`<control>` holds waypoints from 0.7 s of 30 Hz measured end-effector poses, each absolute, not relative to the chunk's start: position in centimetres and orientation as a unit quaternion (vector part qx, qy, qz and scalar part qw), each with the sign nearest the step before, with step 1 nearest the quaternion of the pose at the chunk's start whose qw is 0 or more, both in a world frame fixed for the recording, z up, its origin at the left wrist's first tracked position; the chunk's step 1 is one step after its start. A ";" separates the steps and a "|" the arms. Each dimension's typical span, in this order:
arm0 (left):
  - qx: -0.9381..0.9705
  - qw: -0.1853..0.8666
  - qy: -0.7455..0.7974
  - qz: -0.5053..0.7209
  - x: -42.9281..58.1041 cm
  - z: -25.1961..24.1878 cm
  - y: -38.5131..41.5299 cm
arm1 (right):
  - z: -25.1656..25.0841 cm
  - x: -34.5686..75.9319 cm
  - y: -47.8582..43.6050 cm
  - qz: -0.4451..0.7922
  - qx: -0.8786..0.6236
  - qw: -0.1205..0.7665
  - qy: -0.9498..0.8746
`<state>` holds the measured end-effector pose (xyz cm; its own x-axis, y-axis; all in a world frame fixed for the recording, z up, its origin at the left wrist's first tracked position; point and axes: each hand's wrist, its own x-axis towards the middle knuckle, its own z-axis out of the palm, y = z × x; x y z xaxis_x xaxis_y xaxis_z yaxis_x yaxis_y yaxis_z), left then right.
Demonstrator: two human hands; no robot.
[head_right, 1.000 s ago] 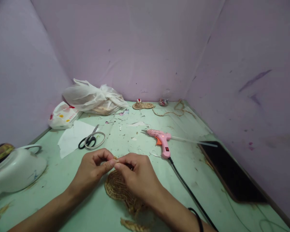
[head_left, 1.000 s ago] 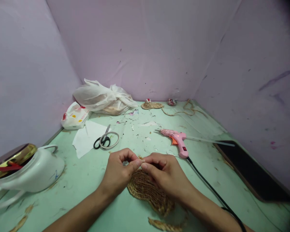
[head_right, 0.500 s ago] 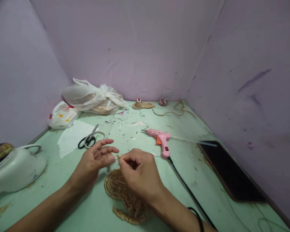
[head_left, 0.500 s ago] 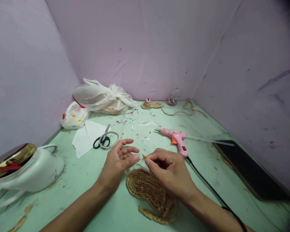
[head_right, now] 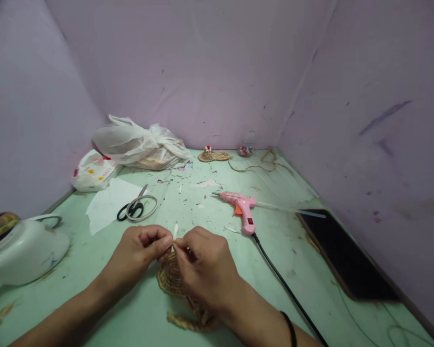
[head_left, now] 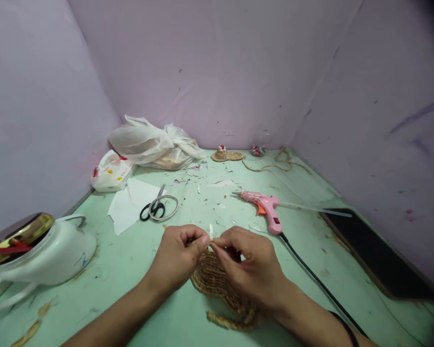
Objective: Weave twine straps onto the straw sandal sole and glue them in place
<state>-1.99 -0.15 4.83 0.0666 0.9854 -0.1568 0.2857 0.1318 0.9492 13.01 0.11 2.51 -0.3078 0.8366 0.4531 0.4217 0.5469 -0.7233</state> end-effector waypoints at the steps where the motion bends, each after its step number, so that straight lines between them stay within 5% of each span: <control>1: 0.563 0.462 0.578 0.369 -2.0 4.8 -0.2 | 2.7 12.9 0.2 0.302 -0.444 0.424 -0.729; 9: 0.700 0.275 0.494 0.437 -2.0 4.2 -1.0 | 4.4 12.6 1.0 0.630 -0.503 0.349 -0.478; 21: 0.699 0.257 0.528 0.407 -2.0 4.5 -0.6 | 2.9 12.2 0.6 0.518 -0.546 0.349 -0.559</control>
<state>-2.00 -0.57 4.53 0.1099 0.9482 0.2980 0.5295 -0.3095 0.7898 12.16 0.56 2.94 -0.1599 0.9714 -0.1757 0.2489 -0.1326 -0.9594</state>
